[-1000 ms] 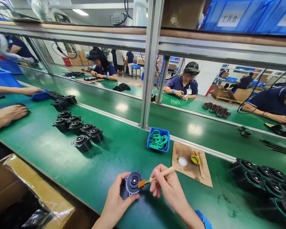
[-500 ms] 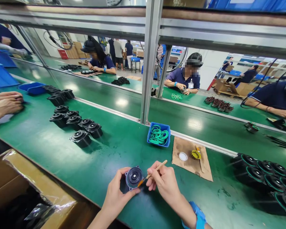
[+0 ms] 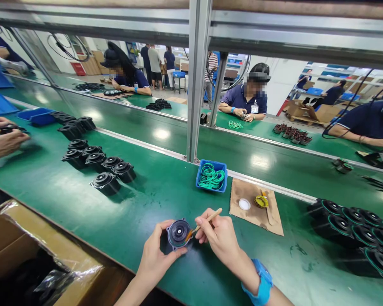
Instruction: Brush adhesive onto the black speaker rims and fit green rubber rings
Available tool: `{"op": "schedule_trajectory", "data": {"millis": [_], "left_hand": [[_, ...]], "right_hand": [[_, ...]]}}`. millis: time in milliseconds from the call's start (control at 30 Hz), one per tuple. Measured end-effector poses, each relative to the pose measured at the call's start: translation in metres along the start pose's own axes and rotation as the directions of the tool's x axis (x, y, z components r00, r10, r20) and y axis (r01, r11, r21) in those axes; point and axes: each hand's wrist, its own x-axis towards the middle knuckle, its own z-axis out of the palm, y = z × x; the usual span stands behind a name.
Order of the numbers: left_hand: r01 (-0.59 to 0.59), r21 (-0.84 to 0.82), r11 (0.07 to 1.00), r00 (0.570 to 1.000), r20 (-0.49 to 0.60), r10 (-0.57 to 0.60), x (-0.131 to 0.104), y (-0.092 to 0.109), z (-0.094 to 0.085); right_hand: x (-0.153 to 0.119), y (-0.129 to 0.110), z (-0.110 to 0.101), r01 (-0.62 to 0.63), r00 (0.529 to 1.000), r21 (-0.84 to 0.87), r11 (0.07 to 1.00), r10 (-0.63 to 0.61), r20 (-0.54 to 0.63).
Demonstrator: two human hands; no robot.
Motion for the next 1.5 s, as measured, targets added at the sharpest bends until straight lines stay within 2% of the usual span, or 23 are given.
{"op": "schedule_trajectory", "data": {"millis": [167, 300, 400, 533, 633, 833, 900, 1000, 1067, 1133, 1233, 1300, 1400, 1500], "left_hand": [[-0.010, 0.004, 1.000, 1.000, -0.014, 0.010, 0.000, 0.000, 0.000], [-0.028, -0.001, 1.000, 0.999, -0.021, 0.028, 0.000, 0.001, 0.000], [-0.039, -0.001, 0.999, 0.999, -0.012, 0.039, 0.001, 0.001, 0.000], [-0.035, 0.007, 0.999, 0.999, 0.003, 0.035, 0.000, 0.002, -0.001], [-0.020, 0.018, 1.000, 1.000, 0.010, 0.020, 0.000, 0.004, -0.002], [-0.032, -0.007, 0.999, 0.999, 0.032, 0.033, 0.002, 0.008, -0.004], [-0.025, -0.011, 1.000, 0.999, 0.034, 0.025, 0.001, 0.008, -0.004], [-0.020, -0.019, 1.000, 0.999, 0.044, 0.021, -0.002, 0.005, -0.004], [-0.063, -0.023, 0.998, 0.997, 0.033, 0.064, -0.006, 0.003, -0.004], [-0.145, -0.019, 0.989, 0.989, 0.010, 0.145, -0.011, 0.001, -0.003], [-0.264, 0.018, 0.964, 0.964, -0.018, 0.264, -0.016, -0.001, -0.003], [-0.318, 0.049, 0.947, 0.947, -0.026, 0.320, -0.017, 0.000, -0.003], [-0.376, 0.081, 0.923, 0.925, -0.022, 0.379, -0.016, 0.001, -0.004], [-0.444, 0.083, 0.892, 0.895, -0.011, 0.446, -0.016, 0.002, -0.004]], "right_hand": [[0.001, -0.002, -0.003, 0.088, 0.995, -0.080, 0.993, -0.092, -0.042], [-0.012, -0.009, 0.001, 0.189, 0.982, -0.187, 0.964, -0.191, 0.005], [-0.022, -0.014, 0.006, 0.247, 0.969, -0.194, 0.949, -0.241, 0.052], [-0.024, -0.017, 0.007, 0.226, 0.974, -0.174, 0.958, -0.216, 0.074], [-0.016, -0.017, 0.001, 0.207, 0.978, -0.220, 0.954, -0.199, 0.057], [-0.001, -0.012, -0.004, 0.273, 0.955, -0.334, 0.902, -0.295, -0.016], [0.001, -0.011, -0.002, 0.270, 0.955, -0.277, 0.922, -0.293, -0.047], [0.000, -0.016, -0.001, 0.206, 0.974, -0.035, 0.978, -0.209, -0.083], [-0.003, -0.023, -0.004, 0.139, 0.988, 0.117, 0.983, -0.129, -0.089], [-0.007, -0.031, -0.009, 0.085, 0.995, 0.166, 0.982, -0.074, -0.074], [-0.016, -0.038, -0.017, 0.066, 0.996, 0.061, 0.996, -0.062, -0.064], [-0.023, -0.040, -0.019, 0.117, 0.990, -0.093, 0.989, -0.124, -0.071], [-0.032, -0.040, -0.017, 0.239, 0.961, -0.318, 0.918, -0.270, -0.055], [-0.037, -0.041, -0.013, 0.305, 0.935, -0.434, 0.848, -0.353, -0.030]]}}
